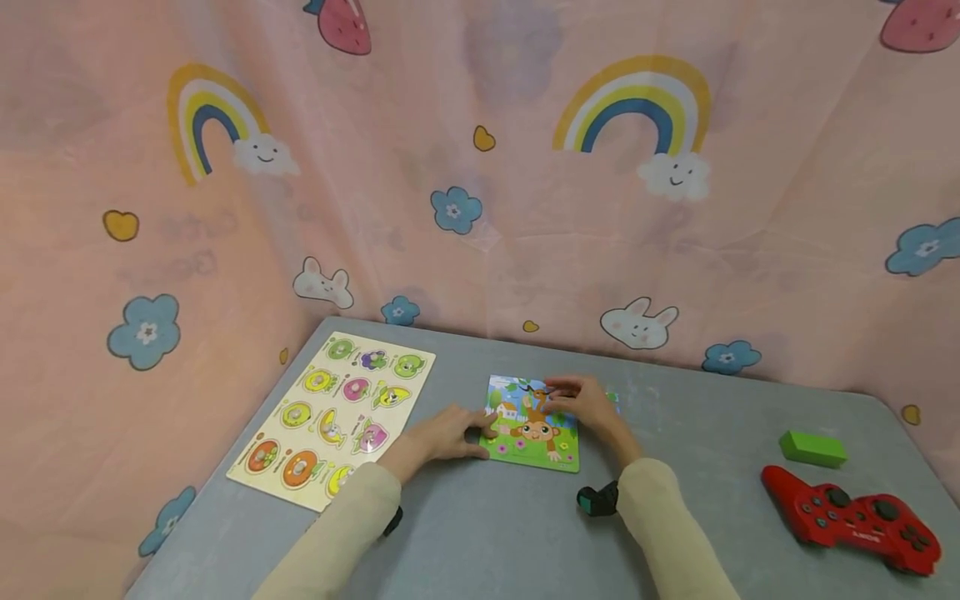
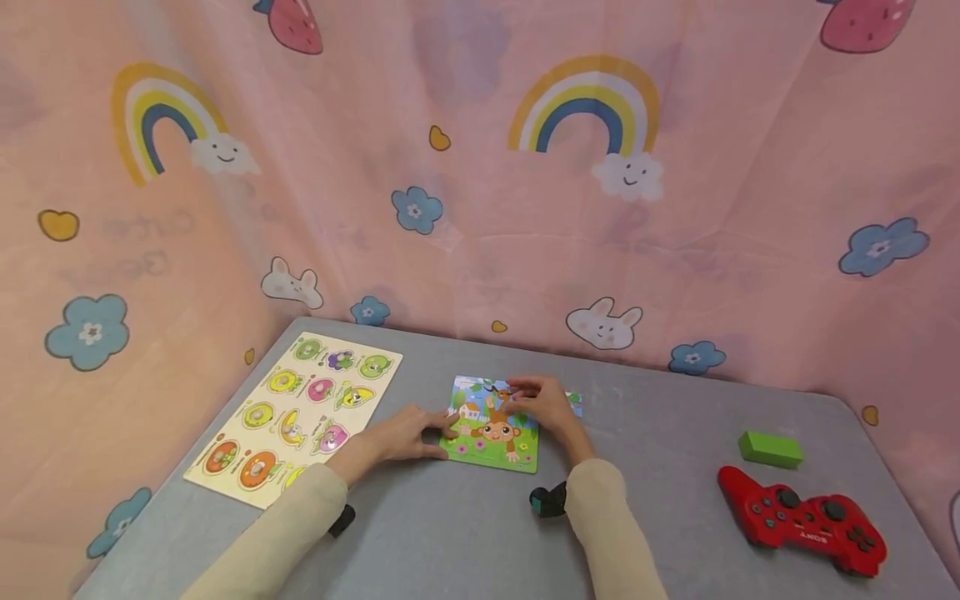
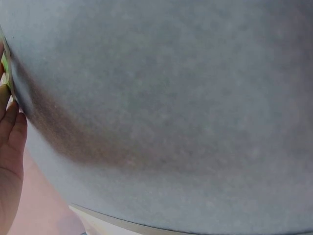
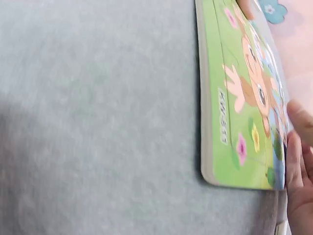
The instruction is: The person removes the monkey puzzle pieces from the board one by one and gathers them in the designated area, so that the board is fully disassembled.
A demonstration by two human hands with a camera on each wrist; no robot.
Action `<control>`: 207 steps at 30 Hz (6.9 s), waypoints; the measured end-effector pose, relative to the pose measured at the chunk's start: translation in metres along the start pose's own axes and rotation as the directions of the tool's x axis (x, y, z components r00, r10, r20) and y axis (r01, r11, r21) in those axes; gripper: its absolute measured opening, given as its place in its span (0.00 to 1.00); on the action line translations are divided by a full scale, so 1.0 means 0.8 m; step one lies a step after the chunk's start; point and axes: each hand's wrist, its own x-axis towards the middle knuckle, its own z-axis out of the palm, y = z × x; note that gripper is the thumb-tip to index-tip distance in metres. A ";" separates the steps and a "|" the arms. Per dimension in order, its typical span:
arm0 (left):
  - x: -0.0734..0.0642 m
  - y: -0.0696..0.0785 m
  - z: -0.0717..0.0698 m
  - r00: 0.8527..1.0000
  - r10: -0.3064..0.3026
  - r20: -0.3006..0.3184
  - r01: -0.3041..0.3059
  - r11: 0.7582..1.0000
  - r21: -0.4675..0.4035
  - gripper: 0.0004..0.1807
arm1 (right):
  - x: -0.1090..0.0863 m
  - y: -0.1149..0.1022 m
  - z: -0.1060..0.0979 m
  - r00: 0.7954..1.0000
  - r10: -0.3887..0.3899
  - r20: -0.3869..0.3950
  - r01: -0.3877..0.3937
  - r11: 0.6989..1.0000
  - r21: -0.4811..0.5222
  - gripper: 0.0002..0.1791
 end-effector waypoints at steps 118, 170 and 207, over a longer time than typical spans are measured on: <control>-0.002 0.008 -0.002 0.998 -0.054 0.023 0.054 0.998 0.013 0.19 | 0.006 0.007 0.000 0.997 -0.068 0.042 0.069 0.997 -0.018 0.23; -0.003 0.006 0.000 1.000 -0.009 0.002 0.009 1.000 0.015 0.18 | -0.034 0.030 -0.076 0.991 0.109 0.078 -0.121 0.976 0.179 0.31; -0.003 0.009 -0.003 1.000 -0.028 -0.001 0.028 0.999 0.031 0.18 | -0.088 0.067 -0.171 0.988 0.112 0.102 -0.133 0.964 0.231 0.28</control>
